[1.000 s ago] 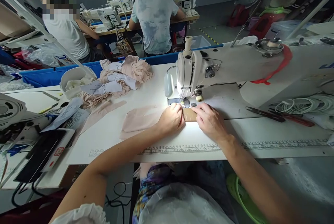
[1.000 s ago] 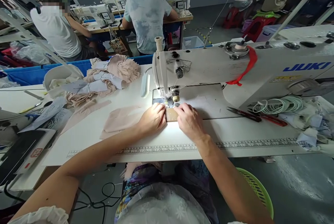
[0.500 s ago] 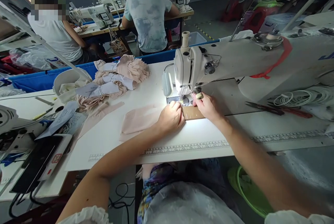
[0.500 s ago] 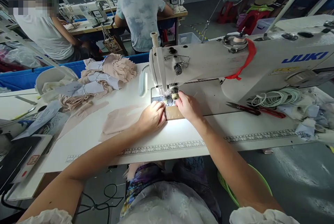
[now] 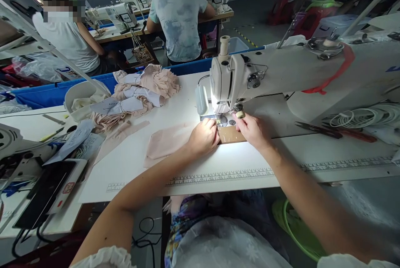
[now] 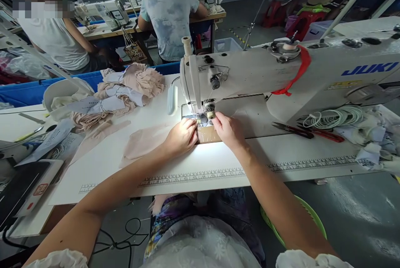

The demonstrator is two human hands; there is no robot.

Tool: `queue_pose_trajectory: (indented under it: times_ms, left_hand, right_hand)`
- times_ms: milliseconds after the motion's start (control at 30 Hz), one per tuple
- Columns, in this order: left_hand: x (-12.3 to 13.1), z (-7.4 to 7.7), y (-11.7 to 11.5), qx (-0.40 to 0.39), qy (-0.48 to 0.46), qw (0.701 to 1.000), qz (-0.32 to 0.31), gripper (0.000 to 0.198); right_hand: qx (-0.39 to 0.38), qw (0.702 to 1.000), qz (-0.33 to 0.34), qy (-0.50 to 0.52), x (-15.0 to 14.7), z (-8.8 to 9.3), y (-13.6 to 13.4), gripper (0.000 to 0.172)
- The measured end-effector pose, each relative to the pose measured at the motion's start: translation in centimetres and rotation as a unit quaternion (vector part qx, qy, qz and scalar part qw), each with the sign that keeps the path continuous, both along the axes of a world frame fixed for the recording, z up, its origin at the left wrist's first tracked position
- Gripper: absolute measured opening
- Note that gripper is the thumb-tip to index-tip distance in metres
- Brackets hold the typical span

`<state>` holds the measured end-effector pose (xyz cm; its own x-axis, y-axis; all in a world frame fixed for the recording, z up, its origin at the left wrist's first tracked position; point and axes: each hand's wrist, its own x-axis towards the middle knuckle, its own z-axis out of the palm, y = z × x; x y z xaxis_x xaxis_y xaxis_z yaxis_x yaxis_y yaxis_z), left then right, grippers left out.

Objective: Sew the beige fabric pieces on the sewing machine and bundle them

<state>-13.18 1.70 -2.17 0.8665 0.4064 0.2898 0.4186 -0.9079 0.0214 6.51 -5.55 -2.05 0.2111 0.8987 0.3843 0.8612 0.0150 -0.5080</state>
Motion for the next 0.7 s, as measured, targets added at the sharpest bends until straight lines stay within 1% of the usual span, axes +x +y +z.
queue_pose_trajectory:
  times_ms: [100,133,167,233,300,333,367,433,500,533,567,600,667,700]
  left_hand:
    - [-0.4,0.9,0.4,-0.038,-0.005,0.999,0.012,0.025]
    - [-0.8,1.4,0.8,-0.054,-0.008,0.998,0.027,0.026]
    - [-1.2,1.8,1.3,-0.067,-0.013,0.996,0.055,0.026]
    - [-2.2,2.8,2.6,-0.082,-0.020,0.987,0.136,0.023]
    - [-3.0,3.6,3.6,-0.095,-0.015,0.972,0.213,0.013]
    - [-3.3,3.9,3.9,-0.109,-0.008,0.966,0.235,0.009]
    - [-3.5,4.2,4.1,-0.132,0.000,0.960,0.246,0.007]
    - [-4.0,4.8,3.9,-0.195,0.010,0.949,0.249,0.005]
    - [-4.9,5.3,3.1,-0.277,-0.001,0.931,0.237,0.010]
    - [-5.8,5.5,2.6,-0.325,-0.013,0.918,0.229,0.012]
    - [-7.1,5.7,2.0,-0.378,-0.029,0.899,0.219,0.012]
    - [-8.7,5.8,1.2,-0.434,-0.045,0.876,0.207,0.014]
    - [-13.1,5.8,-0.6,-0.542,-0.074,0.816,0.189,0.025]
    - [-15.6,5.8,-1.7,-0.584,-0.089,0.785,0.185,0.031]
  right_hand:
    - [-0.004,1.000,0.003,-0.018,-0.3,0.0,-1.1,0.036]
    - [-0.001,1.000,0.007,-0.027,-0.6,0.2,-1.5,0.033]
    - [0.006,0.999,0.018,-0.038,-1.1,0.3,-1.9,0.031]
    - [0.025,0.995,0.063,-0.073,-2.8,0.8,-2.6,0.030]
    - [0.041,0.983,0.129,-0.123,-5.1,1.1,-3.3,0.031]
    - [0.045,0.974,0.165,-0.150,-6.3,1.2,-3.5,0.032]
    - [0.046,0.964,0.197,-0.173,-7.6,1.1,-3.7,0.037]
    - [0.037,0.945,0.255,-0.204,-9.9,0.8,-4.1,0.062]
    - [0.023,0.930,0.296,-0.216,-11.5,0.3,-4.8,0.086]
    - [0.020,0.926,0.305,-0.221,-12.0,0.1,-5.4,0.092]
    - [0.024,0.924,0.308,-0.225,-12.3,-0.1,-6.2,0.089]
    - [0.037,0.924,0.308,-0.225,-12.4,-0.4,-7.2,0.075]
    - [0.068,0.930,0.306,-0.191,-12.3,-0.7,-9.8,0.025]
    - [0.078,0.936,0.313,-0.142,-12.2,-0.9,-11.2,0.013]
